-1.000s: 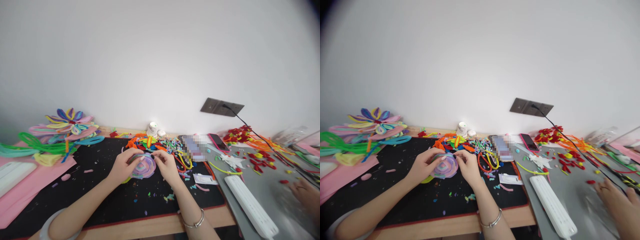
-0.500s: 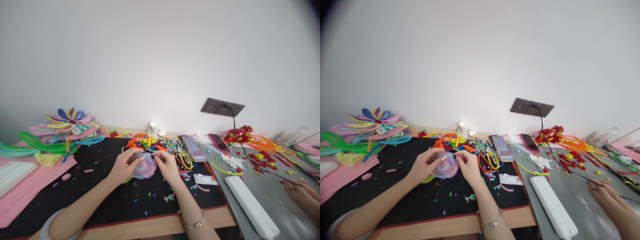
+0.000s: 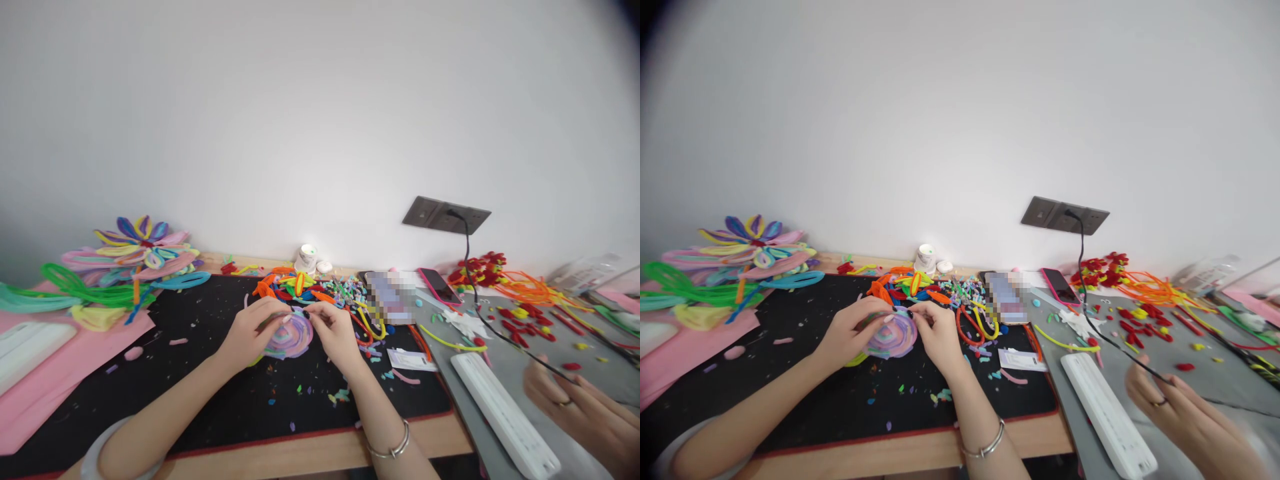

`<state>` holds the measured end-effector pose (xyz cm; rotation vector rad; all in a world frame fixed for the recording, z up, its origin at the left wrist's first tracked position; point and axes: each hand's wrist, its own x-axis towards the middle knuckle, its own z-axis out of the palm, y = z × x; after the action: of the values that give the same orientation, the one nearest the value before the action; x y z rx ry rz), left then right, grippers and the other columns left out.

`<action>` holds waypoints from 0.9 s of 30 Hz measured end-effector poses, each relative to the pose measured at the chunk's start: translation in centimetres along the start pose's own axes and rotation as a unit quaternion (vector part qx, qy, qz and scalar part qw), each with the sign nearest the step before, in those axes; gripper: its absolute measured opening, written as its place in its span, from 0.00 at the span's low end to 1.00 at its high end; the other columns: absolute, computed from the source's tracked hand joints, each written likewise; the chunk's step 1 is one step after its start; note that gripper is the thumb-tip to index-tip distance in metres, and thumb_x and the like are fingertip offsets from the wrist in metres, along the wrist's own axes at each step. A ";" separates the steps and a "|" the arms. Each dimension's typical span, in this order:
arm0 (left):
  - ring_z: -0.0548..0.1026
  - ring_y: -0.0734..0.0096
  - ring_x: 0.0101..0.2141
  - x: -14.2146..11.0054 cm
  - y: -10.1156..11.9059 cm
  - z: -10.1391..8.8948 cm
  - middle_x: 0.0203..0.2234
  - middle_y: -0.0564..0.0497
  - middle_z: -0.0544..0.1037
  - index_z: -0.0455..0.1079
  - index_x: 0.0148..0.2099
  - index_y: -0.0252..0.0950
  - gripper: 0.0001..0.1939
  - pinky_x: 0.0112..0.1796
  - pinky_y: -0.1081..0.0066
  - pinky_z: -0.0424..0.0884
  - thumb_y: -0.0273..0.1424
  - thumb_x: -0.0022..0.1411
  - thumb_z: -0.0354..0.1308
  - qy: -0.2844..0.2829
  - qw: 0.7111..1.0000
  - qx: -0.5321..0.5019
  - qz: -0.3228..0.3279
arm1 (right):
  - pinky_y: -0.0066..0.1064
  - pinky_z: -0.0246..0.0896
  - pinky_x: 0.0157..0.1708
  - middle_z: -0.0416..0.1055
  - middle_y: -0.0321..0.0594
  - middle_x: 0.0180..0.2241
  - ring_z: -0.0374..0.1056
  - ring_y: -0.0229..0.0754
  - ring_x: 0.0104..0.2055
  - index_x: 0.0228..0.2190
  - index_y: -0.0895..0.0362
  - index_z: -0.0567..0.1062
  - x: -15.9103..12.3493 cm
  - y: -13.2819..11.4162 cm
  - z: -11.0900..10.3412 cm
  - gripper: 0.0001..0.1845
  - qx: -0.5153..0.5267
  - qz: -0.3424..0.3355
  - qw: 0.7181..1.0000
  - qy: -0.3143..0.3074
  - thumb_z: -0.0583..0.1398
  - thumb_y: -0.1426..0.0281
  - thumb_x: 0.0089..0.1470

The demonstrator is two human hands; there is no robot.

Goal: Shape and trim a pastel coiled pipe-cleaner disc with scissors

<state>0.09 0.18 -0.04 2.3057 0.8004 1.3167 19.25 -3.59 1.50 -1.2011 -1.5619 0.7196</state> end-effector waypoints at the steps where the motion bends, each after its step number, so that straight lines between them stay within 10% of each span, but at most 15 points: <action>1: 0.76 0.69 0.35 0.0 0.0 0.0 0.35 0.50 0.78 0.70 0.40 0.38 0.06 0.41 0.69 0.71 0.26 0.64 0.52 0.002 1.000 0.001 -0.001 | 0.28 0.67 0.31 0.76 0.39 0.29 0.72 0.40 0.30 0.31 0.57 0.77 0.0 0.0 0.0 0.09 -0.007 -0.005 1.000 0.002 0.56 0.71 0.54; 16: 0.75 0.70 0.35 -0.3 -0.1 0.2 0.34 0.51 0.78 0.71 0.40 0.38 0.05 0.41 0.71 0.70 0.25 0.63 0.54 0.025 0.999 -0.009 -0.026 | 0.29 0.67 0.41 0.78 0.39 0.35 0.74 0.41 0.37 0.35 0.54 0.78 -0.1 0.4 -0.5 0.12 -0.097 -0.120 0.988 -0.019 0.55 0.76 0.58; 27: 0.76 0.69 0.33 0.2 0.4 0.0 0.32 0.51 0.78 0.71 0.38 0.37 0.04 0.36 0.72 0.71 0.27 0.62 0.55 0.058 0.997 -0.017 -0.051 | 0.28 0.70 0.37 0.76 0.38 0.35 0.74 0.38 0.34 0.45 0.53 0.74 -0.3 0.5 -0.2 0.17 -0.006 -0.075 0.996 -0.039 0.58 0.76 0.54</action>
<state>0.30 0.03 0.29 2.1494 0.9132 1.4172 19.55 -3.71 1.06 -1.0627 -1.7023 0.6663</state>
